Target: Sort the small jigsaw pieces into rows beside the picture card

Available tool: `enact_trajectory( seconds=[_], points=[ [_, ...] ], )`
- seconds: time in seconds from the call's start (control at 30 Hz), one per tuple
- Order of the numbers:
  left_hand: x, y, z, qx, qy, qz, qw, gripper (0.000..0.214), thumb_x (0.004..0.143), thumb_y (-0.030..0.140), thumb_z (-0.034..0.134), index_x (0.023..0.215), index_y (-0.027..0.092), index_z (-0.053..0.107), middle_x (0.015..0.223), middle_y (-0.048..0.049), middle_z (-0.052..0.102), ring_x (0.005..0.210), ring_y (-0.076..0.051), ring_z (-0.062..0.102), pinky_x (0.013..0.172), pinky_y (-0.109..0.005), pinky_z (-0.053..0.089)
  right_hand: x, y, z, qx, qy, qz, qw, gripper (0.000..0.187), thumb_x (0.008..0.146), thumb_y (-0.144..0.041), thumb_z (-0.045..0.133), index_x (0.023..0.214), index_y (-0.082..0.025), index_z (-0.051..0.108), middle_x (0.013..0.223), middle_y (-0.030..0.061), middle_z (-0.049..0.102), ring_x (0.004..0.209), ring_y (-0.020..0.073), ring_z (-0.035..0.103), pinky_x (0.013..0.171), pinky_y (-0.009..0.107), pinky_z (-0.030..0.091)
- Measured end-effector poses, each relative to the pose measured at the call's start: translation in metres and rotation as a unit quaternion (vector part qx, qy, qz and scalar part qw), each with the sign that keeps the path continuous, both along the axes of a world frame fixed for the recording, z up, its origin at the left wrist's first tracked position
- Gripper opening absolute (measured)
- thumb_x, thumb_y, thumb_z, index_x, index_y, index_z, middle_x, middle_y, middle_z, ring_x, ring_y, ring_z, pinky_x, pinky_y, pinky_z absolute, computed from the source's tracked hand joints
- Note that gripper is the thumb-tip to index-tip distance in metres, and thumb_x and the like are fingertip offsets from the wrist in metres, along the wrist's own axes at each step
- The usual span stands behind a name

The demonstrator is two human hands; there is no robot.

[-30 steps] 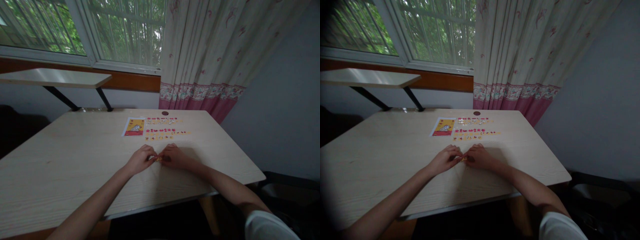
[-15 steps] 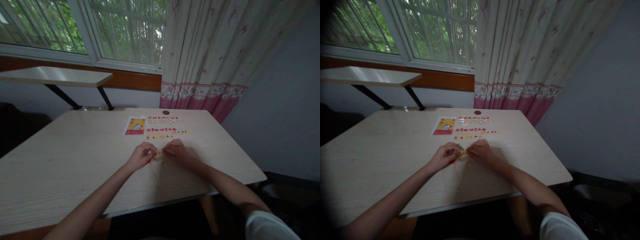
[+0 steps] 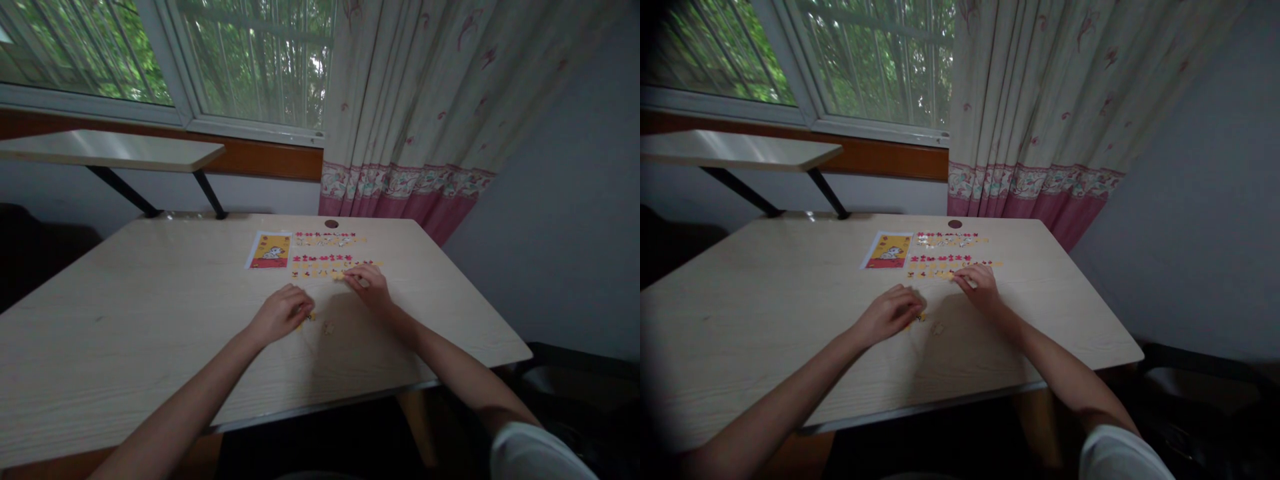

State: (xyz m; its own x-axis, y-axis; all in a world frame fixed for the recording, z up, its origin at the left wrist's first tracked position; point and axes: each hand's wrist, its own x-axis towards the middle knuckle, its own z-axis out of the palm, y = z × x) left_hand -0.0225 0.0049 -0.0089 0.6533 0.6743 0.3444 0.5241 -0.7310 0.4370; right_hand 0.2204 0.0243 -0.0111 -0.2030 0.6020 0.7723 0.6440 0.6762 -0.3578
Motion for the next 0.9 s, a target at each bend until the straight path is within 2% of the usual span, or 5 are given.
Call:
enact_trajectory(
  seconds=[0.2, 0.4, 0.57, 0.73, 0.9],
  points=[
    [-0.002, 0.001, 0.0, 0.013, 0.016, 0.0, 1.0, 0.02, 0.088, 0.026, 0.042, 0.086, 0.017, 0.06, 0.079, -0.0051, 0.06, 0.078, -0.017, 0.051, 0.072, -0.03, 0.04, 0.009, 0.013, -0.001, -0.042, -0.011, -0.014, 0.999, 0.014, 0.079, -0.032, 0.059, 0.077, -0.02, 0.066, 0.075, 0.0033, 0.068, 0.072, 0.0148, 0.059, 0.074, 0.029, 0.04],
    [-0.002, 0.0, 0.002, 0.02, 0.027, 0.003, 0.999, 0.021, 0.088, 0.026, 0.041, 0.083, 0.017, 0.059, 0.078, -0.005, 0.06, 0.077, -0.017, 0.051, 0.071, -0.03, 0.041, 0.053, 0.084, 0.007, -0.201, -0.018, -0.071, 0.977, 0.02, 0.078, -0.032, 0.056, 0.085, -0.018, 0.068, 0.079, 0.0044, 0.067, 0.066, 0.0132, 0.056, 0.061, 0.023, 0.041],
    [-0.003, -0.001, 0.003, 0.021, 0.029, 0.003, 0.999, 0.021, 0.088, 0.025, 0.04, 0.083, 0.017, 0.059, 0.078, -0.0051, 0.06, 0.078, -0.017, 0.051, 0.072, -0.03, 0.041, 0.079, 0.132, -0.005, -0.286, -0.06, -0.152, 0.944, 0.02, 0.076, -0.031, 0.058, 0.085, -0.017, 0.069, 0.077, 0.0044, 0.068, 0.067, 0.0129, 0.058, 0.06, 0.021, 0.04],
    [-0.003, -0.001, 0.002, 0.02, 0.039, 0.003, 0.999, 0.022, 0.088, 0.025, 0.04, 0.083, 0.017, 0.06, 0.078, -0.0052, 0.06, 0.077, -0.017, 0.05, 0.072, -0.03, 0.041, 0.083, 0.14, -0.017, -0.3, -0.088, -0.189, 0.931, 0.021, 0.075, -0.034, 0.059, 0.085, -0.019, 0.069, 0.082, 0.005, 0.069, 0.07, 0.0142, 0.06, 0.06, 0.022, 0.041],
    [-0.003, 0.0, 0.002, 0.018, 0.04, 0.01, 0.999, 0.021, 0.087, 0.025, 0.041, 0.083, 0.017, 0.06, 0.077, -0.0054, 0.06, 0.078, -0.018, 0.051, 0.072, -0.031, 0.041, 0.077, 0.138, -0.014, -0.305, -0.131, -0.219, 0.918, 0.022, 0.077, -0.034, 0.057, 0.086, -0.019, 0.07, 0.088, 0.0052, 0.069, 0.077, 0.0153, 0.061, 0.065, 0.023, 0.041]
  ],
)
